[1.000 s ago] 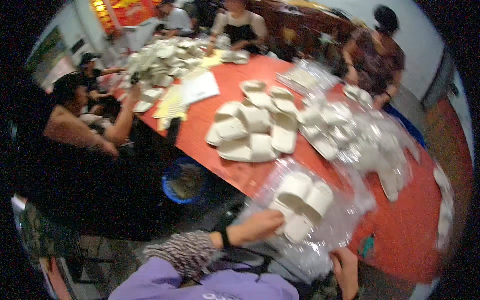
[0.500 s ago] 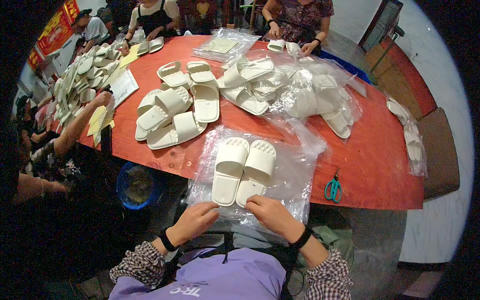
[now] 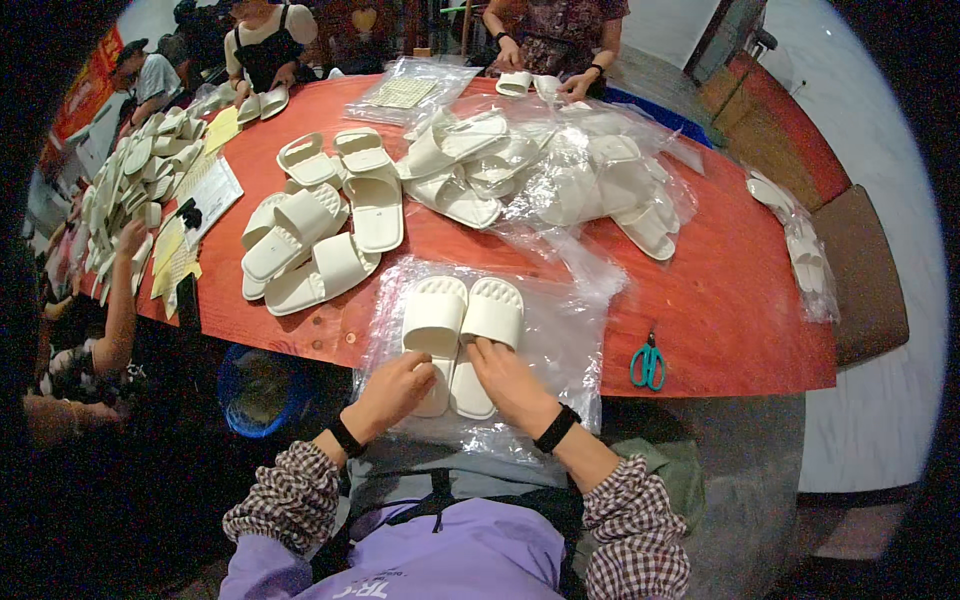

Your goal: Pairs of white slippers are being placed into plastic bags at a manufacturing station.

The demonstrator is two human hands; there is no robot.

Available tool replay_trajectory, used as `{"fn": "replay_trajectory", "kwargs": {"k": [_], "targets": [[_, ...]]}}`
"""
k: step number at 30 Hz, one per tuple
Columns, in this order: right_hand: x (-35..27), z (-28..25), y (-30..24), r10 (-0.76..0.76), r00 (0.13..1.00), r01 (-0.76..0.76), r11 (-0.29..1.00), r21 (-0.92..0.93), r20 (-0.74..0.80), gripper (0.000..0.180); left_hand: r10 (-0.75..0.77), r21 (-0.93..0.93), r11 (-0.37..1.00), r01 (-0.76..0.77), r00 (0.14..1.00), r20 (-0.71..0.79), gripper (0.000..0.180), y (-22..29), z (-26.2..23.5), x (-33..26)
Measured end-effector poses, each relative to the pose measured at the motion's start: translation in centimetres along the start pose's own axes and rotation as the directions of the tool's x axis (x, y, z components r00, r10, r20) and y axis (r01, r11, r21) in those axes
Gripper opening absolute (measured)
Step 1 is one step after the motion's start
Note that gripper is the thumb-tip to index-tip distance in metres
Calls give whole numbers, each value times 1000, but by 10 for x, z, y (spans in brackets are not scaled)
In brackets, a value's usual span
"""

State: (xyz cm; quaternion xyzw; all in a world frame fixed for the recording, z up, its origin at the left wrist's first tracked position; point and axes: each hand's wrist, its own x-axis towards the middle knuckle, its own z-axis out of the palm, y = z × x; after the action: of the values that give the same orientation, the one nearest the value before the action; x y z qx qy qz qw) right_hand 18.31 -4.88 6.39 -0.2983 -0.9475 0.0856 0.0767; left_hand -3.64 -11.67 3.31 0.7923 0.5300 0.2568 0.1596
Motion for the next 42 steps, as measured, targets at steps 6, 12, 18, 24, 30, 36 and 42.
{"fn": "replay_trajectory", "kwargs": {"k": [6, 12, 18, 24, 30, 36, 42], "targets": [[-18, -2, 17, -53, 998, 57, 987, 148, -30, 53, 34, 142, 990, -23, 997, -74, 9, -6, 11, 22], [-29, -21, 48, 45, 999, -45, 860, 508, 13, 41, -19, 149, 988, 29, 998, -67, 10, -6, 6, 12], [-18, -3, 19, -80, 993, 32, 881, 472, 82, 38, 3, 174, 985, 1, 1000, -27, 11, -9, 0, 8], [-3, 15, -1, 101, 995, -102, 994, 34, 18, 52, 23, 177, 984, -10, 997, -74, 8, -9, -3, 8], [-4, -11, 4, 203, 979, -190, 880, 434, 16, 38, -4, 173, 985, 10, 999, -36, 12, -8, -5, 10], [31, -15, 98, 386, 905, -240, 810, 535, -179, 27, 36, 206, 978, -21, 997, -68, 11, -9, 1, 17], [72, 16, 120, 424, 905, -367, 820, 439, -37, 27, 41, 197, 980, -24, 996, -85, 12, -8, 15, 23]]}}
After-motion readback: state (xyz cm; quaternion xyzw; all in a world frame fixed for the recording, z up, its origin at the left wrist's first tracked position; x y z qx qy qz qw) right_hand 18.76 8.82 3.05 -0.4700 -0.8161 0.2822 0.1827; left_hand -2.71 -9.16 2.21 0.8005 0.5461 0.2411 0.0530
